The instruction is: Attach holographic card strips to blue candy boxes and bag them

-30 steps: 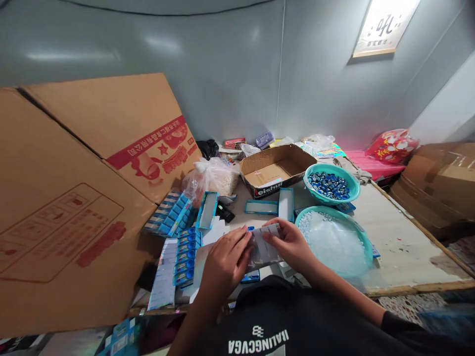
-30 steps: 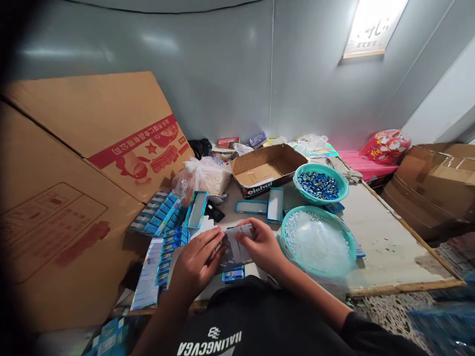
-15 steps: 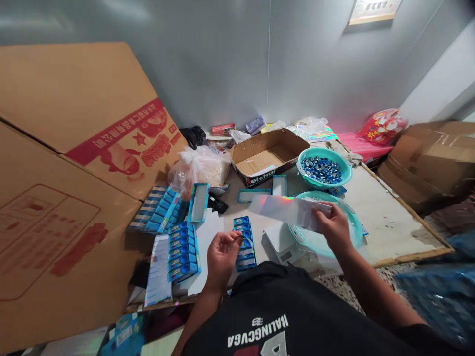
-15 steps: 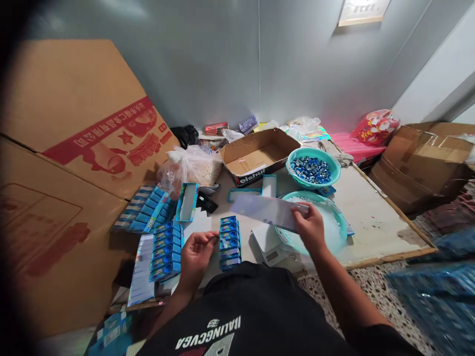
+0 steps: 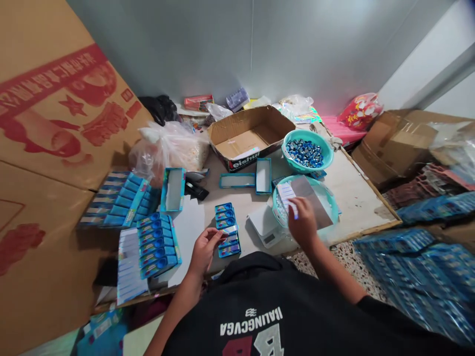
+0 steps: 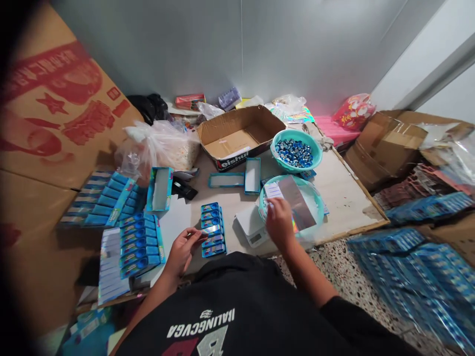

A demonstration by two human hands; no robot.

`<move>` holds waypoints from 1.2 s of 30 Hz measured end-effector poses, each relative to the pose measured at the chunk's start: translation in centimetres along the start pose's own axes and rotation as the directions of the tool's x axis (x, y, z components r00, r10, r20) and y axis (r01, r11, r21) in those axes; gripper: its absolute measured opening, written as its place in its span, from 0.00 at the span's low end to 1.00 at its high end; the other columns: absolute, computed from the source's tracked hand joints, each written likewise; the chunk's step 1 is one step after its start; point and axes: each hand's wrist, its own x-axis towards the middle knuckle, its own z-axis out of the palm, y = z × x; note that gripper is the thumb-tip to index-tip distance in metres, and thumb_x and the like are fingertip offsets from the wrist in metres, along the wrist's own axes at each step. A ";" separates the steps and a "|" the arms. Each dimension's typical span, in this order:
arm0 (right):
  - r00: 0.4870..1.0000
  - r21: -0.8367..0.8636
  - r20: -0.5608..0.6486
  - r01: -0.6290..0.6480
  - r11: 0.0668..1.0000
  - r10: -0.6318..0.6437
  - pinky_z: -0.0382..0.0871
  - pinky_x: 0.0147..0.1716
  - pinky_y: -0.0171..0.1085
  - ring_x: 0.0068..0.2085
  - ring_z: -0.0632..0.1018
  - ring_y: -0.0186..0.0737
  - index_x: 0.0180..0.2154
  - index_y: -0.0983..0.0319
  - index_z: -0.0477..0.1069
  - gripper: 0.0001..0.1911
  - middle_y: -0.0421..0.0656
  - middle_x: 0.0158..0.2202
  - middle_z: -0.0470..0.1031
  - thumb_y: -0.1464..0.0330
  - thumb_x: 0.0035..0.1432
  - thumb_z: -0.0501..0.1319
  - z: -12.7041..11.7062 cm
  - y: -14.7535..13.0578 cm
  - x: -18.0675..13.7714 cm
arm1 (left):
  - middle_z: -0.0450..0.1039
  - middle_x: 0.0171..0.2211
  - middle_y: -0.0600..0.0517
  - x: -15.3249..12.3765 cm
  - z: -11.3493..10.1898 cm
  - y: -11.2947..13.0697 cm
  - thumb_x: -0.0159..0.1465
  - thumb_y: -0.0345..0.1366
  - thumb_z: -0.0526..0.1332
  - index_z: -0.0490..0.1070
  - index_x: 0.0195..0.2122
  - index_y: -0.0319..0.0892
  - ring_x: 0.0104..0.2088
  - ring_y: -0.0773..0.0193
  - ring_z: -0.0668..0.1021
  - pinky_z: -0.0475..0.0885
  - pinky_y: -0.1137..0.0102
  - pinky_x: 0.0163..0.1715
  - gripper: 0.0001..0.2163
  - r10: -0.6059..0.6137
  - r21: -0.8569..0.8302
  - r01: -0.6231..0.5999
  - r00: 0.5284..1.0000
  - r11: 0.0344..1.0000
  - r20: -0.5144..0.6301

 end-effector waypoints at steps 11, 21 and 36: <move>0.721 0.468 0.684 -0.551 0.691 0.112 0.71 0.31 0.37 0.27 0.75 0.37 0.34 0.63 0.76 0.15 0.41 0.25 0.75 0.57 0.56 0.62 15.2 -3.7 -2.4 | 0.79 0.27 0.49 2.6 -1.3 -2.2 0.48 0.55 0.70 0.73 0.31 0.39 0.31 0.58 0.81 0.76 0.63 0.37 0.22 -0.008 0.212 0.009 1.000 0.977 -0.004; 0.782 0.393 0.537 -0.564 0.727 0.316 0.64 0.30 0.37 0.27 0.71 0.37 0.30 0.60 0.68 0.06 0.37 0.24 0.70 0.64 0.50 0.62 19.9 -1.0 -4.6 | 0.71 0.31 0.48 7.6 -2.7 -5.7 0.49 0.43 0.69 0.77 0.22 0.44 0.37 0.56 0.74 0.70 0.61 0.45 0.08 0.290 0.675 -0.136 0.949 0.725 -0.121; 0.708 0.425 0.632 -0.657 0.623 0.316 0.65 0.32 0.37 0.29 0.66 0.36 0.30 0.56 0.53 0.18 0.34 0.26 0.59 0.51 0.57 0.55 21.9 0.5 -6.6 | 0.65 0.28 0.57 8.0 -3.7 -8.8 0.54 0.51 0.66 0.62 0.32 0.45 0.27 0.65 0.70 0.66 0.70 0.29 0.17 0.293 0.758 -0.097 0.947 0.645 -0.129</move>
